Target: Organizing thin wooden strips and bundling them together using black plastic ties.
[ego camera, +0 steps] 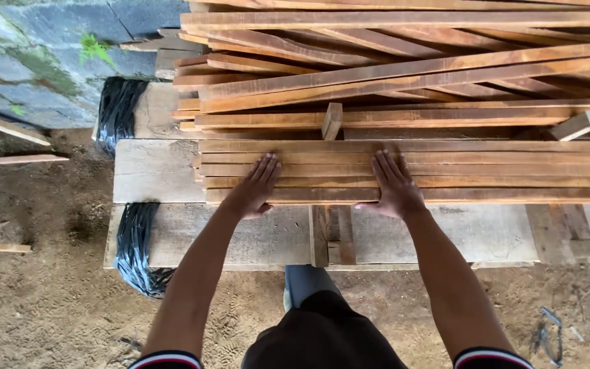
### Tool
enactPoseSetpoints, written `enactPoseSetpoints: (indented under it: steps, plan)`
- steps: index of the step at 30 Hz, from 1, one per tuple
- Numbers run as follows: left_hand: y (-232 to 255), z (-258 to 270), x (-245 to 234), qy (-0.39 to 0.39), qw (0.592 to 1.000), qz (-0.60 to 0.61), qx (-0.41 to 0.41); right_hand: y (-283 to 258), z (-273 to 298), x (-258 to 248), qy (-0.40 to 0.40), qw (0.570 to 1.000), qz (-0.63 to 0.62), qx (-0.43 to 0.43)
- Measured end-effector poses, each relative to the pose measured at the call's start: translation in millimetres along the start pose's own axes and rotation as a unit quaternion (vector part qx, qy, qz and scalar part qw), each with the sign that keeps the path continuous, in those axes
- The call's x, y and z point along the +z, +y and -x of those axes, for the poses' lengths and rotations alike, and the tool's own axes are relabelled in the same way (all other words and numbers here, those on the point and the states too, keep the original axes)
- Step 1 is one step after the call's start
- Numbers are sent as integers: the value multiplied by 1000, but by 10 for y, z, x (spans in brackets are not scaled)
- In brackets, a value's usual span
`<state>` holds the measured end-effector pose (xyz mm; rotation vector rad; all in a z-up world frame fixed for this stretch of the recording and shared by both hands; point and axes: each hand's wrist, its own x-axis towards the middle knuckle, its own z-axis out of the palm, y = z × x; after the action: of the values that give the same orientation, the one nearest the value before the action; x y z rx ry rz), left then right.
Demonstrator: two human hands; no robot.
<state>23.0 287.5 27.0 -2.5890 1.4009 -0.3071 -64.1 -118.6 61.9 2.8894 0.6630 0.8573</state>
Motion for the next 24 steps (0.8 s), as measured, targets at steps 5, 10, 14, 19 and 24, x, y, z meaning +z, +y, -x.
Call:
enactPoseSetpoints:
  steps: [5, 10, 14, 19, 24]
  plan:
    - [2, 28, 23, -18, 1000, 10, -13, -20, 7, 27, -28, 1000, -5, -4]
    - [100, 54, 64, 8, 999, 23, -48, -22, 41, -14, -44, 999, -31, -1]
    - [266, 253, 143, 52, 992, 24, -113, -128, 6, -150, -44, 999, -26, 2]
    - [499, 505, -17, 81, 969, 118, -203, -222, 97, -164, -37, 999, -1, 14]
    - [458, 618, -27, 232, 907, 214, -280, -121, 223, 128, -15, 999, 29, 27]
